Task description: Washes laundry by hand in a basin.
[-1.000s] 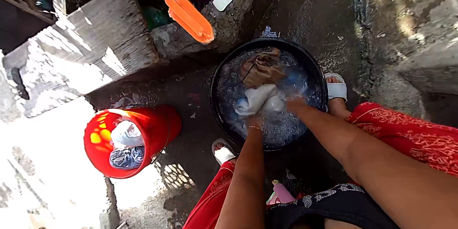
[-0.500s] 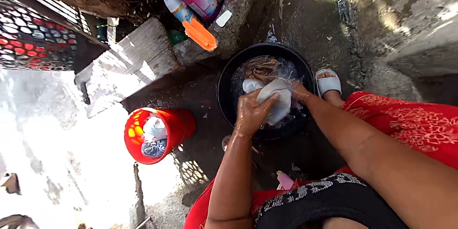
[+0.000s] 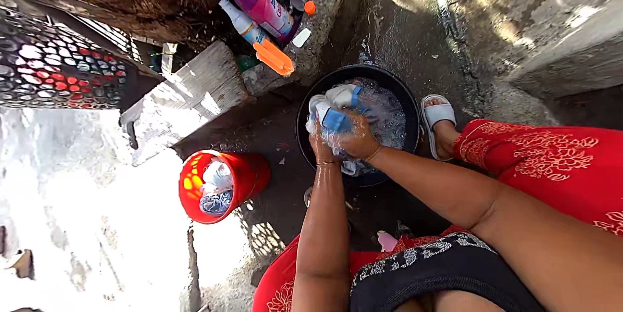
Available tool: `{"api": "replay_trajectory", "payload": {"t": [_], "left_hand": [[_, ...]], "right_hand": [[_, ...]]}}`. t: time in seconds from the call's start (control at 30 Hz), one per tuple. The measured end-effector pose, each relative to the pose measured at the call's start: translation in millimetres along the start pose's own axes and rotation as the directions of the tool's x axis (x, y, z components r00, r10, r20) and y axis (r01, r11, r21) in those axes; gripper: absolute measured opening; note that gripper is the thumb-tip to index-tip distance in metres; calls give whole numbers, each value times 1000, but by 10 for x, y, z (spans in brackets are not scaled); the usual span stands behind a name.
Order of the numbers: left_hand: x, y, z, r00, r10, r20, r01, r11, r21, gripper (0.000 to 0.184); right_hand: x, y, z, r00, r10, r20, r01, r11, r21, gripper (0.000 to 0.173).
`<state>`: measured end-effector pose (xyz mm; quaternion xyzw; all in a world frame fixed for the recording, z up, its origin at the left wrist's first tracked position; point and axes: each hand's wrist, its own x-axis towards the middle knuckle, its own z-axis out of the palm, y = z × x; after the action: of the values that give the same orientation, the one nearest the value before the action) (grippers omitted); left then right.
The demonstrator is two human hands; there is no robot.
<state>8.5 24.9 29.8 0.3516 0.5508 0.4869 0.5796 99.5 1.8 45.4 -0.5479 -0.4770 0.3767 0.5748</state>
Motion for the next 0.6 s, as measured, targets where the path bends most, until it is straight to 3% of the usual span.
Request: {"api": "replay_trajectory", "payload": {"t": [0.07, 0.17, 0.23, 0.3, 0.37, 0.43, 0.5, 0.53, 0.6], "left_hand": [[-54, -8, -5, 998, 57, -7, -54, 976, 210, 40], [-150, 5, 114, 999, -15, -40, 17, 999, 47, 34], [-124, 33, 85, 1000, -22, -11, 22, 998, -60, 26], [-118, 143, -53, 999, -8, 51, 9, 1000, -25, 17], [-57, 315, -270, 981, 79, 179, -93, 993, 70, 7], [70, 450, -501, 927, 144, 347, -209, 965, 158, 9], [175, 432, -670, 873, 100, 477, -235, 944, 232, 11], [209, 388, -740, 858, 48, 512, -237, 921, 310, 13], [253, 301, -831, 834, -115, 540, -219, 828, 516, 23]], "right_hand": [[-6, 96, 67, 998, -56, -24, 53, 993, -108, 31], [136, 359, -75, 997, -70, 8, 69, 941, -331, 42], [291, 419, -286, 993, 56, 104, 0, 882, -472, 56], [508, 497, -583, 939, 283, 194, -136, 827, -546, 60], [732, 582, -966, 893, 428, 135, -340, 842, -418, 48], [861, 593, -1339, 916, 378, 134, -369, 925, -89, 21], [937, 568, -1665, 911, 263, 318, -315, 941, 124, 18], [987, 541, -1781, 868, 226, 442, -296, 950, 95, 23], [1086, 434, -1883, 717, 293, 632, -255, 955, -153, 31]]}}
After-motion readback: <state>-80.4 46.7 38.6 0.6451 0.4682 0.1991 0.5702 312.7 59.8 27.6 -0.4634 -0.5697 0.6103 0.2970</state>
